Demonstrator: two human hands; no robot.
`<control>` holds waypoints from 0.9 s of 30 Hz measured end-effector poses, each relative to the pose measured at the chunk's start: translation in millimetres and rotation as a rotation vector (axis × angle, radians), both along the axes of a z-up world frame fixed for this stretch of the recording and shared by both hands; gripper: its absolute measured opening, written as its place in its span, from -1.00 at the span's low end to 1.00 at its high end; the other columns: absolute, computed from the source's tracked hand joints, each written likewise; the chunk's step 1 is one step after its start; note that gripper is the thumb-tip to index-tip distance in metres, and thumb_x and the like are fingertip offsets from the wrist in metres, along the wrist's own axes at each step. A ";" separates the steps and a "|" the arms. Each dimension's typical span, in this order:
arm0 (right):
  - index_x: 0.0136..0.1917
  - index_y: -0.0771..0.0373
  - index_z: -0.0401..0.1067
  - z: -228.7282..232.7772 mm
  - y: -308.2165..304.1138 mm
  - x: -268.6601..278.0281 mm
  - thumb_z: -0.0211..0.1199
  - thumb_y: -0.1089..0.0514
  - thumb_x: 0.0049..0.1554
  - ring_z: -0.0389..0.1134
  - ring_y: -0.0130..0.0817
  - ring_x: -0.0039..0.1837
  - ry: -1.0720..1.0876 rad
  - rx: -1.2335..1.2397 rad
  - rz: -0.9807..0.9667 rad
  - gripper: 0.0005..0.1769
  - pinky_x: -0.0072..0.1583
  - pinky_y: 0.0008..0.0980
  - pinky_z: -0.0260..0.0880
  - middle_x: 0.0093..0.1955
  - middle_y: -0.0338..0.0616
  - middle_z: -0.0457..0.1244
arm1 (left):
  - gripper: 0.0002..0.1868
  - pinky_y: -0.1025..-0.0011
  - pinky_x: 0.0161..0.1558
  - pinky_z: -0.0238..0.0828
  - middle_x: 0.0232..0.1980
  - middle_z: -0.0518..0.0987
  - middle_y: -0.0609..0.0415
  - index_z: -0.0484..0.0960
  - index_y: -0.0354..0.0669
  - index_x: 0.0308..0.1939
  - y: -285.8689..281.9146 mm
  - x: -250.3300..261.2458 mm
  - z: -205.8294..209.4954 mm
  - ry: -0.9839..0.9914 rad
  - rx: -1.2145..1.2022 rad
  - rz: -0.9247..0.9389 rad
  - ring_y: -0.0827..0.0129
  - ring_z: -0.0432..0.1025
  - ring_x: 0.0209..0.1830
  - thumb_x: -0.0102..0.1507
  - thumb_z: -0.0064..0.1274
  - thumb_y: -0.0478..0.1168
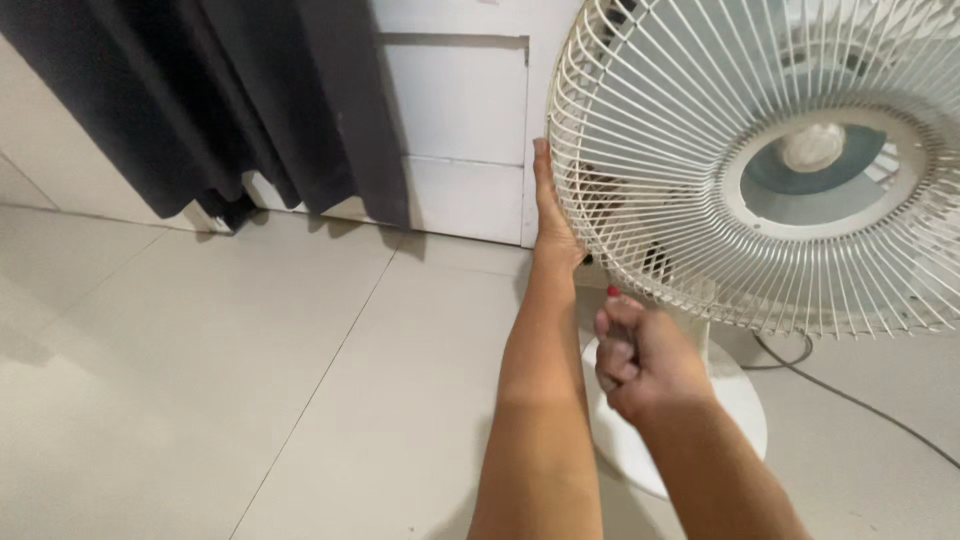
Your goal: The person uses a screwdriver to loosen and remove the front grille of a standing electric fan. They then rotate the fan head and continue unscrewing fasteners at the neck joint to detach the fan head from the stand.
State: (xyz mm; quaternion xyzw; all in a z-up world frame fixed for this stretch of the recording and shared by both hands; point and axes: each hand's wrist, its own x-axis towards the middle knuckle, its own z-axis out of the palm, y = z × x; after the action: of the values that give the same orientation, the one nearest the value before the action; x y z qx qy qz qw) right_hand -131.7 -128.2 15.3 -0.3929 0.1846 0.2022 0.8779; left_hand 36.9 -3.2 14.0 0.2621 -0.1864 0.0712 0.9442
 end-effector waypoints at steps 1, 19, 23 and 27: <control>-0.07 0.05 0.29 5.3 -4.2 7.4 0.12 0.28 0.16 -0.11 -0.65 -0.51 0.031 0.022 0.015 -0.87 -0.51 -0.64 -0.27 -0.34 -0.28 0.19 | 0.07 0.11 0.09 0.51 0.26 0.43 -0.17 0.24 -0.17 0.50 -0.1 1.7 0.9 -0.026 -0.016 -0.005 0.06 0.42 0.17 0.21 -0.18 0.58; -0.09 0.14 0.27 12.7 14.1 23.6 0.09 0.31 0.17 -0.08 -0.64 -0.51 0.029 -0.100 -0.035 -0.91 -0.51 -0.66 -0.26 -0.35 -0.20 0.16 | 0.04 0.22 -0.23 0.56 -0.03 0.51 -0.16 0.40 -0.33 0.35 0.7 12.1 -7.9 -0.018 -0.023 0.052 0.16 0.50 -0.15 0.32 -0.10 0.61; -0.09 0.20 0.30 1.7 10.3 34.7 0.07 0.33 0.19 0.04 -0.64 -0.46 0.054 -0.113 -0.079 -0.93 -0.49 -0.73 -0.19 -0.33 -0.18 0.17 | -0.07 0.22 -0.22 0.58 -0.02 0.56 -0.09 0.43 -0.13 0.31 1.9 8.2 -8.3 0.079 -0.005 0.075 0.20 0.53 -0.15 0.21 -0.14 0.55; -0.13 0.20 0.29 -10.7 9.4 52.4 0.06 0.32 0.21 0.06 -0.61 -0.44 0.056 -0.150 -0.062 -0.92 -0.48 -0.72 -0.16 -0.32 -0.17 0.16 | -0.07 0.24 -0.22 0.56 0.00 0.53 -0.13 0.43 -0.20 0.35 1.3 8.4 -3.0 0.054 -0.033 0.080 0.20 0.50 -0.15 0.29 -0.10 0.53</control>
State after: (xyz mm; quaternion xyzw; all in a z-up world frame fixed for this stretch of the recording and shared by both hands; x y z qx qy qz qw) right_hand -79.3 -118.8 4.6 -0.4456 0.2356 0.1713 0.8465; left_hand 45.3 -1.9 11.0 0.2554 -0.1489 0.1047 0.9495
